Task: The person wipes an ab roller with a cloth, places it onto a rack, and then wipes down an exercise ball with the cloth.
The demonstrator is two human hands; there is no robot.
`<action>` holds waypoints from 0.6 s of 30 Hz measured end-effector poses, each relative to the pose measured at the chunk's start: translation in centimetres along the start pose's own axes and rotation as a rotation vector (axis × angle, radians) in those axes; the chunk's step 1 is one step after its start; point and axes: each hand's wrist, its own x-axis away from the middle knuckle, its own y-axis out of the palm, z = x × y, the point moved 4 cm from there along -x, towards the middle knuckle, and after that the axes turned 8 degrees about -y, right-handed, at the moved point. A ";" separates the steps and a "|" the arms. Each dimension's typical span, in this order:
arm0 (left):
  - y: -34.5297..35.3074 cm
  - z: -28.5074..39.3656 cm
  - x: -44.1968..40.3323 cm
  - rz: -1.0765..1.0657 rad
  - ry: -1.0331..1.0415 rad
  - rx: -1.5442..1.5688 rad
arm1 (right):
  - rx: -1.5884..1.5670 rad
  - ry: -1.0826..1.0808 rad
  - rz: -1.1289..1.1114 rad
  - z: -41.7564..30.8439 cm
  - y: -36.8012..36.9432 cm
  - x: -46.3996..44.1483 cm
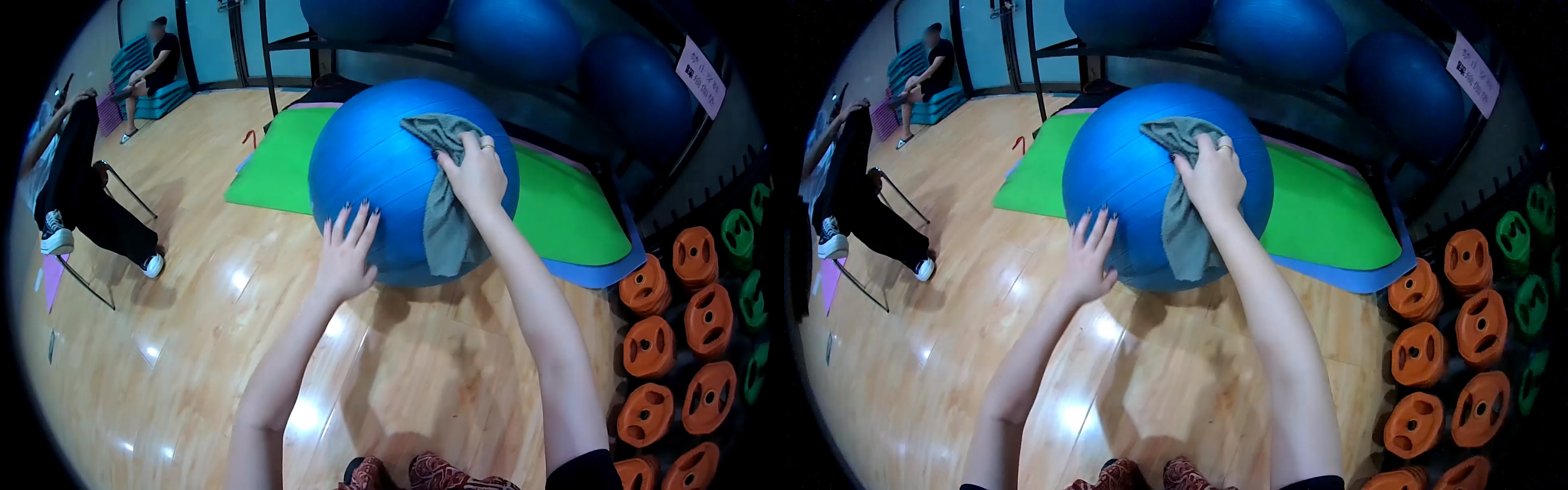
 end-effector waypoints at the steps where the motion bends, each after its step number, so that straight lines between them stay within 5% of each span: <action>1: -0.3 0.5 -1.3 -0.007 -0.003 0.011 | 0.008 0.001 -0.010 -0.2 -0.2 0.0; 4: -1.0 2.2 -3.8 0.064 0.012 -0.062 | -0.044 -0.118 -0.011 -0.5 -0.6 -0.1; 14: -1.1 3.1 -7.8 0.115 0.010 -0.138 | -0.135 -0.015 0.097 5.3 1.3 -5.4; 18: -2.1 0.6 -12.5 0.134 -0.197 -0.123 | -0.237 0.065 -0.026 6.0 2.9 -5.8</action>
